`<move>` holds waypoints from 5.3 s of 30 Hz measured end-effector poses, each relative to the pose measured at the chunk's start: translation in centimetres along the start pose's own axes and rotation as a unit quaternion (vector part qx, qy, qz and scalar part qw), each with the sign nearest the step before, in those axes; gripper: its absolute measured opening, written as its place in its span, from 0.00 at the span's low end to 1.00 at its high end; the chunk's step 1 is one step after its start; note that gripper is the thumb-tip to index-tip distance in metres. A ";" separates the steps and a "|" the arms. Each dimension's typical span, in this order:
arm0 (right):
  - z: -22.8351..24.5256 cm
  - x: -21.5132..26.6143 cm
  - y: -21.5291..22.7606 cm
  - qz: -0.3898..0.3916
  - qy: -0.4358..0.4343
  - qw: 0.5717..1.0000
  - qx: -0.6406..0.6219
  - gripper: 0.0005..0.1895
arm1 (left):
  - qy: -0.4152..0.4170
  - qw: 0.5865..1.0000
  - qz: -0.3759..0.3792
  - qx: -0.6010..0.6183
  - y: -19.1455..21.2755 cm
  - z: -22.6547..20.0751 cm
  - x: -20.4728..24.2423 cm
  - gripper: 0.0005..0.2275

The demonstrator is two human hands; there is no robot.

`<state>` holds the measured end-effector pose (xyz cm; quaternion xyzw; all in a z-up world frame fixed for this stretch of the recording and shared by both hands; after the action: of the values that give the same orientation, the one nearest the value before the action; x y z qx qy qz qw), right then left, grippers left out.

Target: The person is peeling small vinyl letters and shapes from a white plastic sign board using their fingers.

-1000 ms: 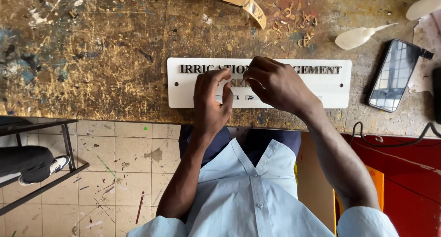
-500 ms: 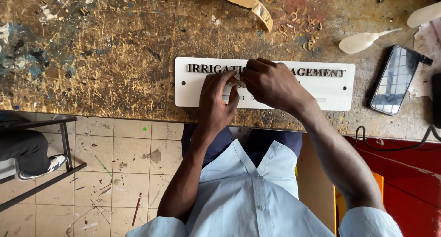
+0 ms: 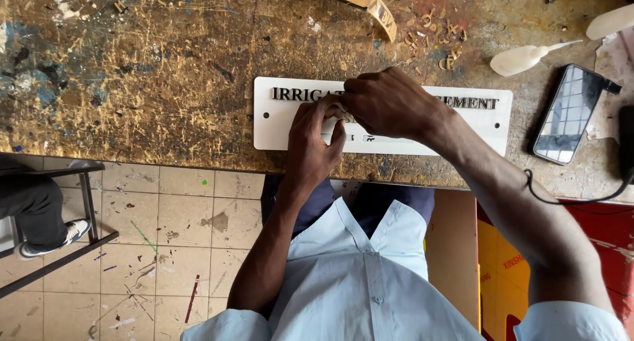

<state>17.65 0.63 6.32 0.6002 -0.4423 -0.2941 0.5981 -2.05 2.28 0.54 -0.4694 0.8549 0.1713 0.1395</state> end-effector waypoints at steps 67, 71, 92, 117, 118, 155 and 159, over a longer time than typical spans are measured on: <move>0.5 4.5 4.0 -0.186 -0.108 0.966 -0.146 0.07 | -0.033 0.999 0.004 -0.017 -0.2 0.5 0.4 0.16; 1.1 4.0 4.0 -0.149 -0.082 0.977 -0.125 0.06 | -0.039 0.999 0.011 -0.022 -0.3 0.6 0.4 0.16; 2.0 3.2 1.8 -0.103 0.008 0.995 0.001 0.13 | -0.034 0.999 0.020 -0.035 0.0 -0.1 0.2 0.18; 1.0 3.5 -3.1 0.044 0.079 0.995 0.036 0.26 | -0.030 0.998 0.028 -0.043 0.1 -0.6 -0.2 0.18; 1.1 3.6 -3.2 0.044 0.078 0.995 0.036 0.26 | -0.031 0.998 0.028 -0.043 0.1 -0.6 -0.1 0.18; 1.9 4.4 -0.8 -0.151 0.072 0.983 0.076 0.12 | -0.040 0.994 0.046 -0.095 -0.3 -0.1 -0.3 0.20; 1.9 4.3 0.2 -0.150 0.069 0.984 0.073 0.12 | -0.038 0.994 0.045 -0.092 -0.3 -0.1 -0.2 0.20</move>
<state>17.80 -4.00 7.05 0.7206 -0.3251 -0.3051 0.5310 -1.67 2.22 0.68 -0.4344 0.8498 0.2732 0.1202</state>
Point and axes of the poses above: each hand's wrist, its own x-axis away from the middle knuckle, its own y-axis out of the back of the hand, z = x × y, the point moved 2 cm from there along -x, towards the middle knuckle, and after that the axes turned 12 degrees about x, right-handed, at the moved point
